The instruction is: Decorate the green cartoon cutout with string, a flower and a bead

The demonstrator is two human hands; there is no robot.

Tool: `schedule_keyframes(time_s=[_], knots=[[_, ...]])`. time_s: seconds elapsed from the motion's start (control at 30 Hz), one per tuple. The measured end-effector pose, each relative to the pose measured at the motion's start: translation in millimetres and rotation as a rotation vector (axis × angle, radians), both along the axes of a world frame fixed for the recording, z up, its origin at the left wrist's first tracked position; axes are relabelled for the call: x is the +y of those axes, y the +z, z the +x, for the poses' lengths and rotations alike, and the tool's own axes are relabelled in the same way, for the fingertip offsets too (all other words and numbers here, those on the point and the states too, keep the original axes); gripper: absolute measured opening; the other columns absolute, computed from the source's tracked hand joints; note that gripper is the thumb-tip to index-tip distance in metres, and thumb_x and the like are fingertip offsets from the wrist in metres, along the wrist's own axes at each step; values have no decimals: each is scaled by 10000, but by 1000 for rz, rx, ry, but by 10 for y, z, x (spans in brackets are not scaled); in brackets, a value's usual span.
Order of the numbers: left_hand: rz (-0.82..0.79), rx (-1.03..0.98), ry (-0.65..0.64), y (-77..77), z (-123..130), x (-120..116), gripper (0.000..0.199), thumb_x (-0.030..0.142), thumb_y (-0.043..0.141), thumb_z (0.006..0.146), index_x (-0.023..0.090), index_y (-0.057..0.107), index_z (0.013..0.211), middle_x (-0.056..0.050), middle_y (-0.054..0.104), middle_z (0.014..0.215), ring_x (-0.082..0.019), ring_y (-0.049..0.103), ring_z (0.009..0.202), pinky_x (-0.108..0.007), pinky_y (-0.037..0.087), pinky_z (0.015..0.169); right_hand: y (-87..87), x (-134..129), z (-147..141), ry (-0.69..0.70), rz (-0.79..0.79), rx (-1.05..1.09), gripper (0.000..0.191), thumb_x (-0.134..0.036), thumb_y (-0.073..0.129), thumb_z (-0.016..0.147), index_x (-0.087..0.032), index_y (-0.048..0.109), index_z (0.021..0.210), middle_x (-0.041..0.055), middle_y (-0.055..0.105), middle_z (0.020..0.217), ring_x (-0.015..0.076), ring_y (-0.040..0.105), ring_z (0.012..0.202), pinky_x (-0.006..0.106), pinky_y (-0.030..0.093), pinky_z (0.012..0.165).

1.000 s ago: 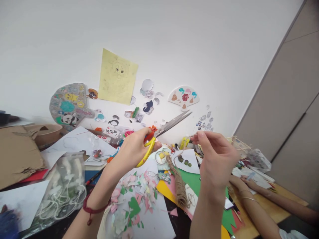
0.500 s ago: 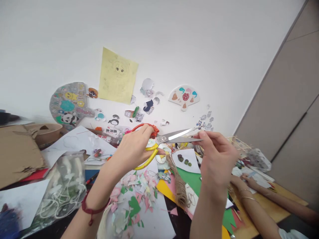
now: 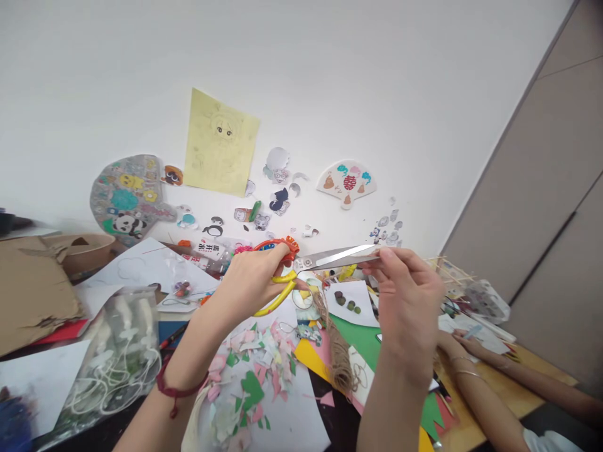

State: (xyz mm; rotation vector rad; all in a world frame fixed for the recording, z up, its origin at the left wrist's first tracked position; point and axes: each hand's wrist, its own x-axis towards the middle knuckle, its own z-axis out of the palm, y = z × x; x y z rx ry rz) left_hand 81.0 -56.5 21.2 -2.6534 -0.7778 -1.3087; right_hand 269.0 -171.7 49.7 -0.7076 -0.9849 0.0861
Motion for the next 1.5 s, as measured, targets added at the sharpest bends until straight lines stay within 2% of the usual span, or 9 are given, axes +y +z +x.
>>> schedule_keyframes(time_s=[0.2, 0.57, 1.17, 1.5], knots=[[0, -7, -33, 1, -2, -11, 289, 481, 554, 897, 199, 503, 865, 45, 522, 606, -138, 496, 548, -240, 238, 545, -6, -1, -10, 17, 11, -5, 105, -248, 765, 776, -150, 729, 782, 21, 705, 727, 134, 675, 675, 265, 548, 636], [17, -44, -141, -18, 27, 33, 337, 519, 517, 919, 196, 492, 826, 55, 457, 570, -108, 367, 489, -230, 247, 525, 2, 3, -13, 30, 32, 9, 81, -229, 759, 784, -154, 727, 776, 7, 696, 724, 121, 668, 676, 257, 550, 655], [-120, -38, -180, -1, 29, -7, 382, 560, 540, 892, 192, 504, 795, 51, 464, 605, -103, 355, 520, -229, 252, 543, 16, -3, -18, 36, 37, -3, 82, -250, 740, 792, -176, 707, 779, 6, 691, 726, 125, 658, 682, 274, 528, 672], [-173, -60, -215, 0, 46, -22, 444, 552, 523, 894, 202, 352, 683, 77, 307, 571, -97, 226, 550, -239, 197, 539, 2, 15, -17, 1, 45, -7, 92, -254, 743, 789, -170, 707, 775, 2, 658, 720, 126, 633, 698, 303, 519, 735]])
